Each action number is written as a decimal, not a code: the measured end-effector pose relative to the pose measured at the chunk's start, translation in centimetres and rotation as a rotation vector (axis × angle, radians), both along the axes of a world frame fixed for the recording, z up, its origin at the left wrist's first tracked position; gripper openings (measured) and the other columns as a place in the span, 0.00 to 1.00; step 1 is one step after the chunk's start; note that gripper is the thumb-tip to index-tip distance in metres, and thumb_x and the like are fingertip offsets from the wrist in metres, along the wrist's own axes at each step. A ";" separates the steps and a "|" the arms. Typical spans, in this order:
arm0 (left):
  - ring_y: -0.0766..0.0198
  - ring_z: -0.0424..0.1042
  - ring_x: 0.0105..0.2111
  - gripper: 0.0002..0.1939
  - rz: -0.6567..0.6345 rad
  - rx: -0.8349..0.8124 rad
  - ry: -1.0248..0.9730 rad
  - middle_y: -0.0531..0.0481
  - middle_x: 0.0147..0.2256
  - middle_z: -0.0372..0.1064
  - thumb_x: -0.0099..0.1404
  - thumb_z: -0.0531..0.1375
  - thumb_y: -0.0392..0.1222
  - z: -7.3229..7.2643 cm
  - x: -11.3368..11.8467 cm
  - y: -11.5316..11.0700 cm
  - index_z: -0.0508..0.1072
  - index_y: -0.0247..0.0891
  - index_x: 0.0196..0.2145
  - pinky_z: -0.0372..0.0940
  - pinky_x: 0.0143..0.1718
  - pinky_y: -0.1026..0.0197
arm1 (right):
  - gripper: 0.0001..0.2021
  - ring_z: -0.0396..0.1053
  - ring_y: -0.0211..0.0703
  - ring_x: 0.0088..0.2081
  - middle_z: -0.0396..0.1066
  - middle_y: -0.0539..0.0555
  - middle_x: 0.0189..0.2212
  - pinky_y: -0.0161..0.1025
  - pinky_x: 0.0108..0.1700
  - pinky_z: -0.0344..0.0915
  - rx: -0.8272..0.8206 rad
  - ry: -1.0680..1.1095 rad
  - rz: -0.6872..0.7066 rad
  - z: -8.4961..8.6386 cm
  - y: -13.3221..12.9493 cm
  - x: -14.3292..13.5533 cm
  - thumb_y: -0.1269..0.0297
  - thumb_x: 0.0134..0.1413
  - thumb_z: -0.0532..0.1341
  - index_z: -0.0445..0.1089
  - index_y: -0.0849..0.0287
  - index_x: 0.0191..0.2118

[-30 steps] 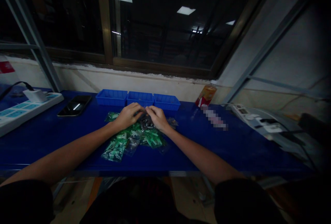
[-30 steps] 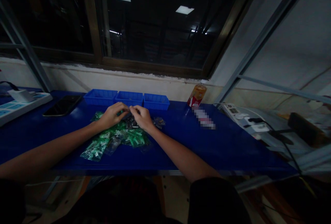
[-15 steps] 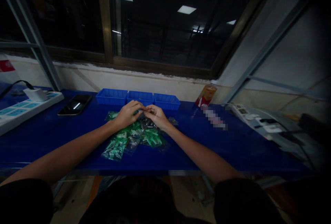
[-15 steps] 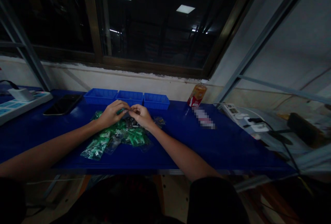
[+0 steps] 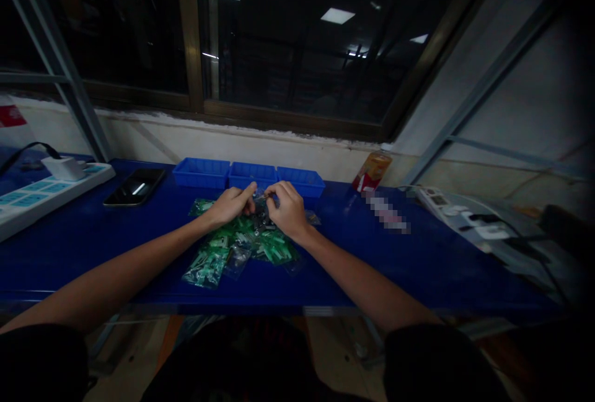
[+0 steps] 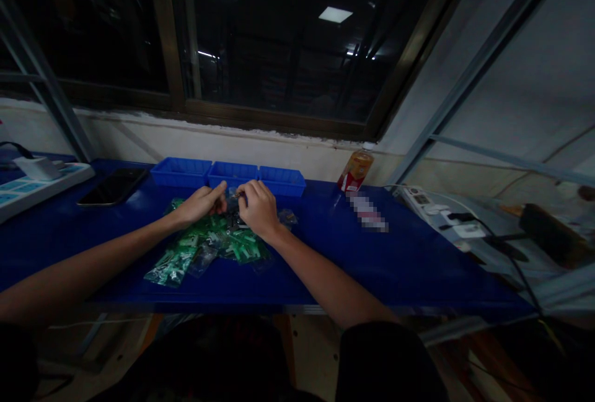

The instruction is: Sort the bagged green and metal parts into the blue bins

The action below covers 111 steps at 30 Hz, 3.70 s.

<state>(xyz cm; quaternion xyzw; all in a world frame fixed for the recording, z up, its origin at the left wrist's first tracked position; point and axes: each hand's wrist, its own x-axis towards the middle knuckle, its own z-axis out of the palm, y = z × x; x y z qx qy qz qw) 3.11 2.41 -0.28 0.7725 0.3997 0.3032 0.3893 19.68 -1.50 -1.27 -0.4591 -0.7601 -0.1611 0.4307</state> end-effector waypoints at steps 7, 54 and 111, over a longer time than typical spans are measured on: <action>0.71 0.60 0.18 0.19 -0.095 -0.170 -0.257 0.53 0.19 0.64 0.55 0.57 0.56 -0.2 0.4 -0.3 0.68 0.35 0.22 0.53 0.20 0.68 | 0.07 0.61 0.46 0.38 0.65 0.56 0.33 0.42 0.41 0.59 0.069 -0.139 -0.121 0.4 -0.5 -0.5 0.74 0.48 0.53 0.65 0.59 0.33; 0.66 0.68 0.26 0.08 -0.025 0.413 -0.146 0.52 0.26 0.69 0.59 0.52 0.41 -0.8 -0.2 -0.2 0.67 0.35 0.34 0.60 0.28 0.66 | 0.06 0.64 0.37 0.32 0.65 0.51 0.30 0.33 0.32 0.61 -0.359 0.294 0.295 0.4 -0.9 -0.7 0.63 0.50 0.57 0.65 0.58 0.33; 0.70 0.61 0.20 0.12 -0.052 0.630 0.038 0.56 0.19 0.61 0.65 0.47 0.44 0.7 -1.1 -0.8 0.65 0.35 0.31 0.54 0.24 0.68 | 0.05 0.65 0.40 0.31 0.67 0.52 0.26 0.37 0.36 0.60 -0.054 0.116 0.108 0.8 -1.8 -1.2 0.65 0.54 0.53 0.64 0.59 0.33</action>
